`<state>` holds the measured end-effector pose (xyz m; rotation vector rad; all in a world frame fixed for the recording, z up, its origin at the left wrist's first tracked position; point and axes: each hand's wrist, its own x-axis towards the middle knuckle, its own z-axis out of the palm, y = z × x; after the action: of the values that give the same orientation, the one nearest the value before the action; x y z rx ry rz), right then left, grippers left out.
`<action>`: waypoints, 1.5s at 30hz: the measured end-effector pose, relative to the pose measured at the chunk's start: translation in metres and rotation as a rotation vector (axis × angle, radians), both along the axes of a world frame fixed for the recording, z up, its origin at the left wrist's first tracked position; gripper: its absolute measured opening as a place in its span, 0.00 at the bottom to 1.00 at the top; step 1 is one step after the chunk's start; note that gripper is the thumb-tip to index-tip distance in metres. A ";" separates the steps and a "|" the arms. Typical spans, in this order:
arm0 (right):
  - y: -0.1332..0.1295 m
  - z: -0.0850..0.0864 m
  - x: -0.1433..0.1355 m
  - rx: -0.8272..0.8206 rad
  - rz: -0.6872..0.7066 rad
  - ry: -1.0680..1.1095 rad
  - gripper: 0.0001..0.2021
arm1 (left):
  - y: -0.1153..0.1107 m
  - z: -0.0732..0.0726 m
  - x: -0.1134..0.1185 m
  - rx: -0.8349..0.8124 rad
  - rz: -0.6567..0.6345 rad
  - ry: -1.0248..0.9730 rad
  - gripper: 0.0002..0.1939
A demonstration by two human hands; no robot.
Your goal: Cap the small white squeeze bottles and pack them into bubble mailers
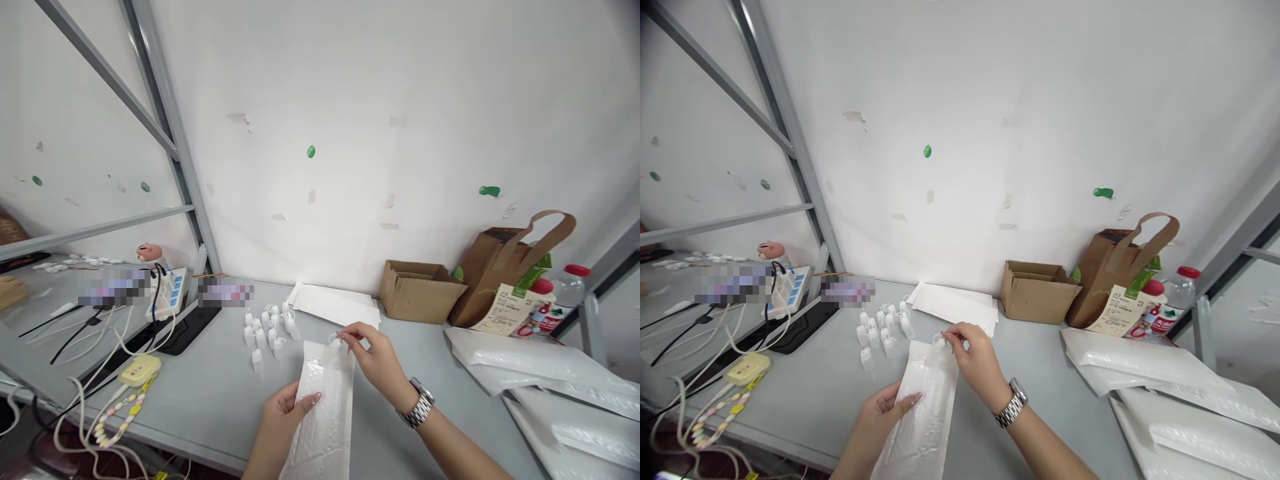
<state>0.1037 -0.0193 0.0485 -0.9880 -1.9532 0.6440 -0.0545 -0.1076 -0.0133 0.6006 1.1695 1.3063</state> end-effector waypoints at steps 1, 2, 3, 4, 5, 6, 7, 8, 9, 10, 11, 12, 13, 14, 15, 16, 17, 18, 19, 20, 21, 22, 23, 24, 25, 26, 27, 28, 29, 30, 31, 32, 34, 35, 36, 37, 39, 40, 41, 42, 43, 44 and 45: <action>0.000 0.001 0.003 -0.014 -0.024 0.026 0.09 | -0.001 0.002 0.001 0.004 -0.004 0.003 0.23; 0.001 0.002 0.006 -0.029 -0.045 0.052 0.09 | -0.001 0.003 0.001 0.008 -0.006 0.009 0.23; 0.001 0.003 0.008 -0.049 -0.056 0.069 0.10 | -0.001 0.003 0.001 0.015 -0.007 0.016 0.23; 0.002 0.005 0.010 -0.081 -0.048 0.073 0.10 | -0.001 0.003 0.000 0.019 -0.011 0.023 0.23; 0.002 0.006 0.011 -0.123 -0.028 0.068 0.10 | -0.001 0.003 0.000 0.022 -0.018 0.029 0.23; 0.002 0.006 0.011 -0.177 0.003 0.057 0.10 | 0.000 0.002 0.000 0.027 -0.026 0.034 0.23; 0.003 0.005 0.011 -0.245 0.044 0.040 0.10 | 0.000 0.001 0.000 0.035 -0.034 0.036 0.24; 0.003 0.003 0.010 -0.319 0.091 0.024 0.10 | 0.000 0.000 0.000 0.043 -0.041 0.038 0.24; 0.002 0.000 0.009 -0.386 0.140 0.004 0.09 | 0.000 0.000 0.001 0.049 -0.044 0.042 0.24; 0.002 -0.003 0.008 -0.433 0.187 -0.022 0.09 | 0.000 -0.001 0.002 0.052 -0.042 0.049 0.24; 0.001 -0.006 0.007 -0.452 0.228 -0.063 0.08 | 0.000 -0.001 0.003 0.053 -0.036 0.055 0.24; 0.000 -0.008 0.007 -0.445 0.265 -0.120 0.08 | 0.000 -0.001 0.004 0.052 -0.030 0.057 0.25; 0.000 -0.009 0.007 -0.420 0.299 -0.190 0.10 | 0.000 -0.001 0.004 0.050 -0.026 0.057 0.25; 0.000 -0.010 0.007 -0.393 0.330 -0.266 0.11 | -0.001 -0.001 0.005 0.047 -0.022 0.053 0.24; 0.001 -0.009 0.008 -0.371 0.356 -0.335 0.13 | -0.001 -0.002 0.005 0.041 -0.019 0.049 0.24; 0.003 -0.006 0.008 -0.354 0.365 -0.387 0.14 | -0.001 -0.002 0.005 0.034 -0.015 0.045 0.24; 0.005 -0.003 0.007 -0.333 0.349 -0.414 0.15 | -0.001 -0.003 0.005 0.023 -0.010 0.042 0.24; 0.009 0.000 0.005 -0.297 0.299 -0.414 0.14 | -0.001 -0.003 0.005 0.011 -0.004 0.040 0.24; 0.013 0.004 0.000 -0.242 0.220 -0.392 0.12 | 0.000 -0.004 0.005 0.000 0.001 0.038 0.24; 0.018 0.007 -0.006 -0.179 0.134 -0.354 0.10 | 0.000 -0.004 0.005 -0.008 0.002 0.035 0.24; 0.023 0.009 -0.015 -0.121 0.063 -0.313 0.09 | 0.000 -0.005 0.006 -0.013 0.000 0.035 0.25; 0.029 0.010 -0.026 -0.076 0.024 -0.283 0.09 | 0.001 -0.005 0.006 -0.015 -0.009 0.037 0.25; 0.034 0.009 -0.038 -0.050 0.024 -0.267 0.09 | 0.001 -0.005 0.007 -0.012 -0.019 0.044 0.25; 0.039 0.007 -0.050 -0.036 0.038 -0.269 0.09 | 0.001 -0.006 0.007 -0.004 -0.033 0.053 0.25; 0.045 0.005 -0.063 -0.015 0.047 -0.290 0.09 | 0.001 -0.006 0.008 0.006 -0.047 0.061 0.25; 0.050 0.002 -0.075 -0.006 0.049 -0.306 0.09 | 0.000 -0.006 0.008 0.016 -0.059 0.065 0.25; 0.054 -0.002 -0.086 0.001 0.046 -0.322 0.09 | 0.000 -0.007 0.007 0.021 -0.067 0.068 0.25; 0.058 -0.005 -0.095 0.007 0.039 -0.340 0.08 | -0.001 -0.007 0.006 0.021 -0.073 0.067 0.25; 0.060 -0.008 -0.103 0.009 0.030 -0.355 0.08 | -0.001 -0.008 0.005 0.019 -0.076 0.066 0.25; 0.062 -0.011 -0.109 0.012 0.018 -0.373 0.09 | -0.002 -0.008 0.003 0.016 -0.077 0.066 0.25; 0.063 -0.013 -0.114 0.014 0.004 -0.393 0.10 | -0.003 -0.009 0.002 0.016 -0.075 0.068 0.26; 0.063 -0.015 -0.117 0.014 -0.013 -0.414 0.11 | -0.003 -0.009 0.000 0.022 -0.072 0.069 0.26; 0.061 -0.018 -0.121 0.000 -0.051 -0.457 0.14 | -0.004 -0.009 -0.002 0.040 -0.065 0.062 0.26; 0.060 -0.020 -0.123 -0.016 -0.068 -0.477 0.16 | -0.004 -0.008 -0.002 0.043 -0.062 0.055 0.26; 0.059 -0.022 -0.123 -0.037 -0.080 -0.497 0.18 | -0.004 -0.008 -0.003 0.042 -0.059 0.049 0.26; 0.059 -0.024 -0.123 -0.061 -0.085 -0.513 0.19 | -0.004 -0.007 -0.003 0.042 -0.058 0.046 0.26; 0.059 -0.028 -0.121 -0.110 -0.075 -0.534 0.16 | -0.004 -0.006 -0.002 0.040 -0.055 0.057 0.26; 0.060 -0.030 -0.118 -0.131 -0.067 -0.538 0.12 | -0.004 -0.006 -0.002 0.040 -0.052 0.067 0.26; 0.061 -0.032 -0.115 -0.148 -0.060 -0.538 0.08 | -0.005 -0.005 -0.002 0.038 -0.050 0.077 0.26; 0.062 -0.033 -0.111 -0.163 -0.056 -0.535 0.06 | -0.005 -0.005 -0.002 0.031 -0.046 0.084 0.26; 0.064 -0.035 -0.106 -0.177 -0.055 -0.530 0.06 | -0.005 -0.006 -0.002 0.021 -0.042 0.091 0.25; 0.065 -0.036 -0.101 -0.191 -0.055 -0.523 0.06 | -0.005 -0.006 -0.002 0.013 -0.037 0.096 0.25; 0.066 -0.037 -0.096 -0.205 -0.052 -0.514 0.08 | -0.004 -0.006 -0.002 0.011 -0.033 0.098 0.24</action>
<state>0.0074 0.0466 0.0117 -1.4370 -2.3239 0.6101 -0.0567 -0.1118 -0.0197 0.6960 1.2276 1.2674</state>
